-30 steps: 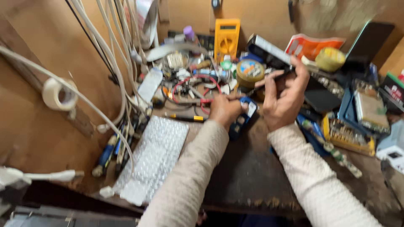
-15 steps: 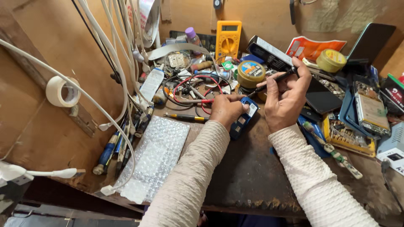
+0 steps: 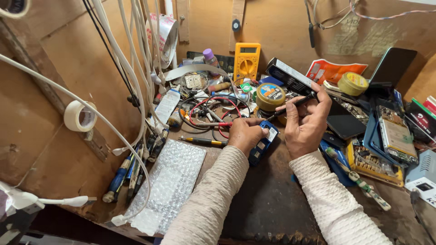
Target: The person assembles a mobile phone by inserting a battery and a SIM card into the device and then snapping the back cover into place.
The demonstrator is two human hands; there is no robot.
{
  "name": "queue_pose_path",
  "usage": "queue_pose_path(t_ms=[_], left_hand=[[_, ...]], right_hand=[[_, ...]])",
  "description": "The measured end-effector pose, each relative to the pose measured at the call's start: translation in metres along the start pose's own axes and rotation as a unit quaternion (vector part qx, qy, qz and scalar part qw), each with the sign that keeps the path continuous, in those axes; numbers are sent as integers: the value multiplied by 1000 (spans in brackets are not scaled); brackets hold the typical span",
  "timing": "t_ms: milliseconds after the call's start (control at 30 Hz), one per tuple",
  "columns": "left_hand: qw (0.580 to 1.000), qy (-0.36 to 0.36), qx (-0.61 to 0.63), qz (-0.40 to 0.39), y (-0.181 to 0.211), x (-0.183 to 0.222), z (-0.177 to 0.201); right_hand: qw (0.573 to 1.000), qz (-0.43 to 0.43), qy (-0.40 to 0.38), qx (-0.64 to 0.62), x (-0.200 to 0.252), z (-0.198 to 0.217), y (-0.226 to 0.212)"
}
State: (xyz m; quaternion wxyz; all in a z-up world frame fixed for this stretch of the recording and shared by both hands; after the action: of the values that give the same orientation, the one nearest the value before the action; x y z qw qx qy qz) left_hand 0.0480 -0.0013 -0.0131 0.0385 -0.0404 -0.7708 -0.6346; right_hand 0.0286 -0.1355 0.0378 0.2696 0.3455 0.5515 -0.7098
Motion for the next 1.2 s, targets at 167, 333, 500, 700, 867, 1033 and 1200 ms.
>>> queue_pose_path(t_ms=[167, 333, 500, 700, 867, 1033, 1200], left_hand=[[1000, 1, -2, 7, 0, 0, -1], [1000, 8, -18, 15, 4, 1, 0], [1000, 8, -25, 17, 9, 6, 0], [998, 18, -41, 47, 18, 13, 0], [999, 6, -25, 26, 14, 10, 0], [999, 8, -28, 34, 11, 8, -1], [999, 8, -32, 24, 11, 8, 0]], right_hand=[[1000, -2, -1, 3, -2, -2, -2], [1000, -10, -1, 9, -2, -2, -3], [1000, 2, -4, 9, -2, -2, -2], [1000, 1, -6, 9, -2, -3, -4], [1000, 12, 2, 11, -2, -1, -5], [1000, 6, -2, 8, -2, -2, -2], [1000, 6, -2, 19, -1, -4, -4]])
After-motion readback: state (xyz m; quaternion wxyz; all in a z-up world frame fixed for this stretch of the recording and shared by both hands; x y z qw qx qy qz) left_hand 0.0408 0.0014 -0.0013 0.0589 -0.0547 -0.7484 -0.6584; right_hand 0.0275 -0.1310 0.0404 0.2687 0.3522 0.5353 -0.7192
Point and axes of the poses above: each hand's wrist, its own x-axis away from the middle knuckle, its own z-axis out of the back of the hand, y = z × x, the point moved 1 cm from there along -x, towards the middle knuckle, and after that the axes turned 4 degrees about -y, right-handed, at the moved point
